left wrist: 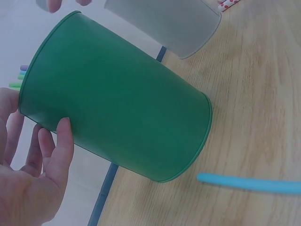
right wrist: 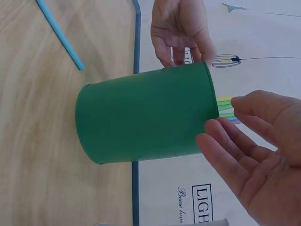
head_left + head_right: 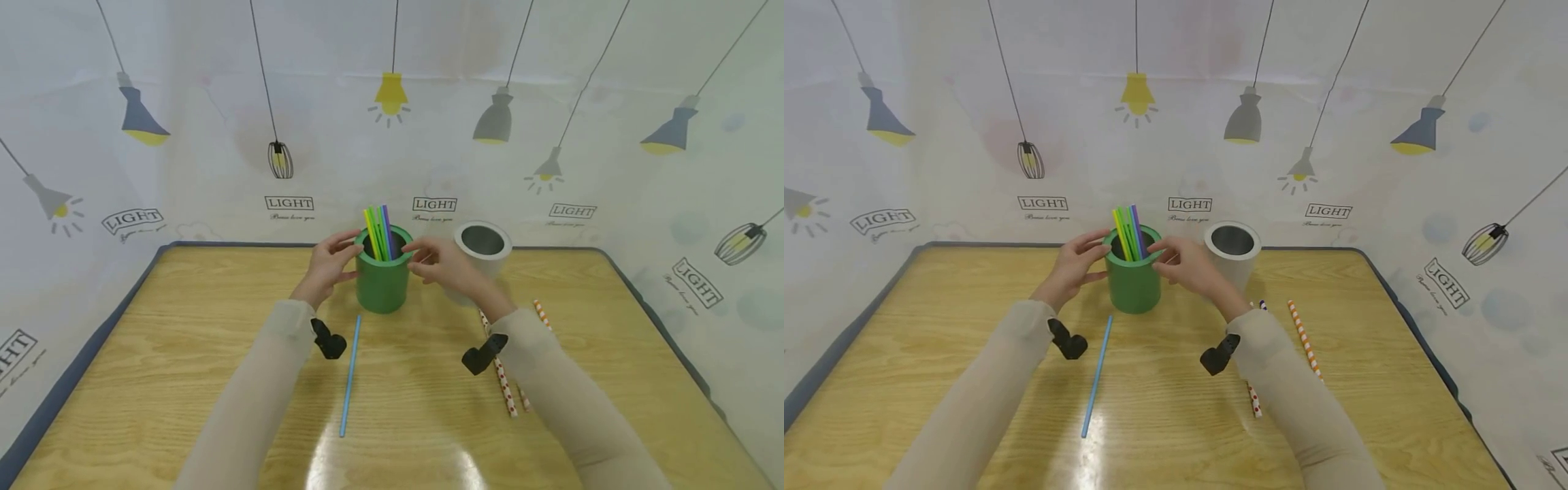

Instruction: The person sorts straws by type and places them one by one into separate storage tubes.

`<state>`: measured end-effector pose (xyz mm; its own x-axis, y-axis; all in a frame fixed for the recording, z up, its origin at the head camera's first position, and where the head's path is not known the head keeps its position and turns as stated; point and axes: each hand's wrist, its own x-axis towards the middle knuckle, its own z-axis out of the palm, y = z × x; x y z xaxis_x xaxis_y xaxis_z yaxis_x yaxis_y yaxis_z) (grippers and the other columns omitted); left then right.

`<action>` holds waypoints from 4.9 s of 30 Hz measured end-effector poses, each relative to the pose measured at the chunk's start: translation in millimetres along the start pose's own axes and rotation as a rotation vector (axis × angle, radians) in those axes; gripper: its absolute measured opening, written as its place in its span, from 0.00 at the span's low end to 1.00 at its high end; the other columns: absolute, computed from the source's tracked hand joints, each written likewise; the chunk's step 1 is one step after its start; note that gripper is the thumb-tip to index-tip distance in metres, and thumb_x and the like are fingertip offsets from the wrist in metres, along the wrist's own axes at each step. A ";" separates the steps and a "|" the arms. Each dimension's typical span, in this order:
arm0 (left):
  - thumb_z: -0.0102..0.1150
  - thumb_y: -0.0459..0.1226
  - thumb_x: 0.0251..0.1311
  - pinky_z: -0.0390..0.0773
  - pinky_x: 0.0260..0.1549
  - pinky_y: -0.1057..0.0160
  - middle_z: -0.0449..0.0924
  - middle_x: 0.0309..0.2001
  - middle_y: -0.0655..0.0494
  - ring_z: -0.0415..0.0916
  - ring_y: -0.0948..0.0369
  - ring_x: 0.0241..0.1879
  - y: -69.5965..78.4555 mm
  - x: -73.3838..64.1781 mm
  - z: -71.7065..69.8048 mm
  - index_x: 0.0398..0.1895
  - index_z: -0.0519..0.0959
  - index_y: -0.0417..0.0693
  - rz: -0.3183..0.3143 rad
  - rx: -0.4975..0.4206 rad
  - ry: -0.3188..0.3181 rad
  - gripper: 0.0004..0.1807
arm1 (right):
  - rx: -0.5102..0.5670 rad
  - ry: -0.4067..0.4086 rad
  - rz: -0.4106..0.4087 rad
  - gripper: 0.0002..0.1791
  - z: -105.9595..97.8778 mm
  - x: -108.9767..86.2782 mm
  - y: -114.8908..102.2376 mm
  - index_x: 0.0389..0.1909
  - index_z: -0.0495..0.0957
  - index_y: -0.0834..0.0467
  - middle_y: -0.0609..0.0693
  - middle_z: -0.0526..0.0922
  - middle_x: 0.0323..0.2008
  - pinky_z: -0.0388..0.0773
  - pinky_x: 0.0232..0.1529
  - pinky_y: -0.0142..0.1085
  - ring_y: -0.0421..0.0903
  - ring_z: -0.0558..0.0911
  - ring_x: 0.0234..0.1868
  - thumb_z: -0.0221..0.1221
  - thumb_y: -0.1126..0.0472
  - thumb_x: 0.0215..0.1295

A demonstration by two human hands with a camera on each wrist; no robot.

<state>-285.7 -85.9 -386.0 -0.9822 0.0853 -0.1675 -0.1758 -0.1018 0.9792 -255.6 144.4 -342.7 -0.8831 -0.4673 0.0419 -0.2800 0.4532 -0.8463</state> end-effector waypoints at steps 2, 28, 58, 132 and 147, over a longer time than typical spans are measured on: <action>0.56 0.35 0.61 0.81 0.40 0.56 0.68 0.56 0.50 0.67 0.55 0.55 -0.2 0.1 -0.1 0.58 0.72 0.53 0.000 0.000 -0.003 0.21 | 0.002 -0.009 -0.003 0.19 2.5 -5.8 2.2 0.56 0.71 0.64 0.63 0.77 0.42 0.82 0.35 0.41 0.50 0.79 0.38 0.55 0.65 0.64; 0.56 0.35 0.60 0.80 0.40 0.55 0.69 0.54 0.51 0.69 0.56 0.53 -2.6 3.0 0.9 0.58 0.73 0.54 -0.001 0.003 0.001 0.21 | 0.119 -0.154 0.073 0.17 87.5 -22.3 58.2 0.50 0.73 0.69 0.59 0.79 0.34 0.79 0.28 0.35 0.49 0.78 0.30 0.57 0.69 0.60; 0.55 0.36 0.61 0.80 0.40 0.55 0.68 0.54 0.51 0.69 0.56 0.52 -2.4 -0.9 0.8 0.58 0.73 0.54 0.007 -0.004 -0.010 0.20 | 0.253 0.157 0.247 0.29 154.4 -0.5 49.1 0.54 0.69 0.68 0.53 0.75 0.22 0.78 0.14 0.34 0.43 0.75 0.13 0.68 0.65 0.50; 0.54 0.35 0.62 0.78 0.44 0.52 0.66 0.56 0.49 0.68 0.55 0.53 9.0 -9.6 3.2 0.61 0.70 0.50 -0.014 -0.005 -0.018 0.23 | 0.223 0.138 0.067 0.24 109.3 -8.9 14.3 0.52 0.70 0.67 0.60 0.75 0.31 0.82 0.23 0.45 0.44 0.77 0.24 0.58 0.78 0.52; 0.55 0.37 0.61 0.81 0.39 0.55 0.69 0.54 0.51 0.70 0.57 0.50 -2.3 0.0 0.9 0.58 0.72 0.54 0.008 0.005 0.007 0.21 | 0.151 0.259 -0.080 0.23 72.9 -10.1 -4.0 0.50 0.71 0.66 0.58 0.76 0.29 0.81 0.29 0.38 0.51 0.77 0.32 0.59 0.77 0.50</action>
<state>-285.2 -84.7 -388.2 -0.9839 0.0780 -0.1605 -0.1678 -0.0978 0.9810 -218.2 92.0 -378.4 -0.9324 -0.2791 0.2294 -0.3108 0.2955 -0.9034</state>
